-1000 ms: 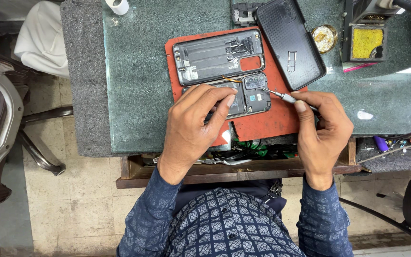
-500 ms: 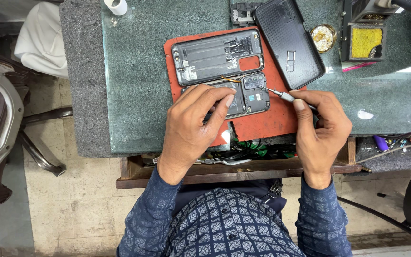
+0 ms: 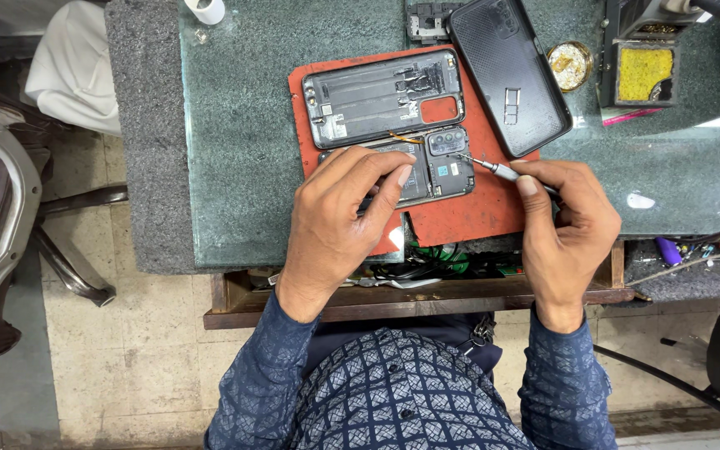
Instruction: The person removes the back cover of a smartphone, then uses a screwdriver to remove screws from the internal frame. They lift out the camera module and set it aside, then use tweezers to disconnect ribbon cables and remove the motherboard from the phone chassis.
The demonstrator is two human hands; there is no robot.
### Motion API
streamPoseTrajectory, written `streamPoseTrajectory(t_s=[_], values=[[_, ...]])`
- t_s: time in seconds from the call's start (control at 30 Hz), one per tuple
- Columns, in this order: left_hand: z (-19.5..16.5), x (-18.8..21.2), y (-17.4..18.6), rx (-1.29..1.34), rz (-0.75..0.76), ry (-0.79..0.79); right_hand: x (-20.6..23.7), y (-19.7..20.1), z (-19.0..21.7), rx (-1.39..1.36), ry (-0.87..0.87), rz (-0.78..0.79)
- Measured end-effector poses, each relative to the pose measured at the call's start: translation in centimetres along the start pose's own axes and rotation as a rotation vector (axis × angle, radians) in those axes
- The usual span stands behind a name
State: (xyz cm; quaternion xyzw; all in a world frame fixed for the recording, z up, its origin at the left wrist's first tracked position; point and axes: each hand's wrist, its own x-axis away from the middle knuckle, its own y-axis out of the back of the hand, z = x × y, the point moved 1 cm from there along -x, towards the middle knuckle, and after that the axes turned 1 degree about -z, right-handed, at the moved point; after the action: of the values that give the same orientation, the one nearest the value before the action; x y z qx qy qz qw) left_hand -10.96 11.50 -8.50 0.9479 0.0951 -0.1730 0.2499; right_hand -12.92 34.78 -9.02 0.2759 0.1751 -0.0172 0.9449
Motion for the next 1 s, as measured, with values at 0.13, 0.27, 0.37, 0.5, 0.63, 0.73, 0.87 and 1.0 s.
streamPoseTrajectory(t_s=[0.13, 0.27, 0.37, 0.5, 0.63, 0.73, 0.87, 1.0], values=[[0.02, 0.02, 0.0, -0.001, 0.002, 0.0, 0.01, -0.09, -0.04, -0.012, 0.0, -0.011], [0.03, 0.05, 0.0, -0.011, -0.004, -0.004, 0.04, -0.17, 0.0, 0.024, 0.008, -0.001], [0.06, 0.01, -0.06, 0.004, 0.0, -0.003, 0.05, -0.06, 0.1, -0.044, -0.026, 0.0], [0.04, 0.07, 0.03, -0.008, 0.004, -0.001, 0.02, -0.12, 0.17, -0.016, -0.014, -0.013], [-0.02, 0.06, 0.0, -0.003, -0.005, -0.015, 0.09, -0.12, 0.19, 0.019, 0.005, 0.003], [-0.02, 0.04, -0.03, -0.001, 0.001, -0.005, 0.07, 0.04, 0.08, -0.025, -0.019, 0.0], [-0.05, 0.05, -0.01, -0.003, -0.003, -0.012, 0.04, 0.02, -0.01, -0.013, 0.009, -0.015], [-0.11, 0.09, 0.05, -0.002, -0.002, -0.01, 0.13, 0.07, 0.04, 0.013, 0.02, 0.016]])
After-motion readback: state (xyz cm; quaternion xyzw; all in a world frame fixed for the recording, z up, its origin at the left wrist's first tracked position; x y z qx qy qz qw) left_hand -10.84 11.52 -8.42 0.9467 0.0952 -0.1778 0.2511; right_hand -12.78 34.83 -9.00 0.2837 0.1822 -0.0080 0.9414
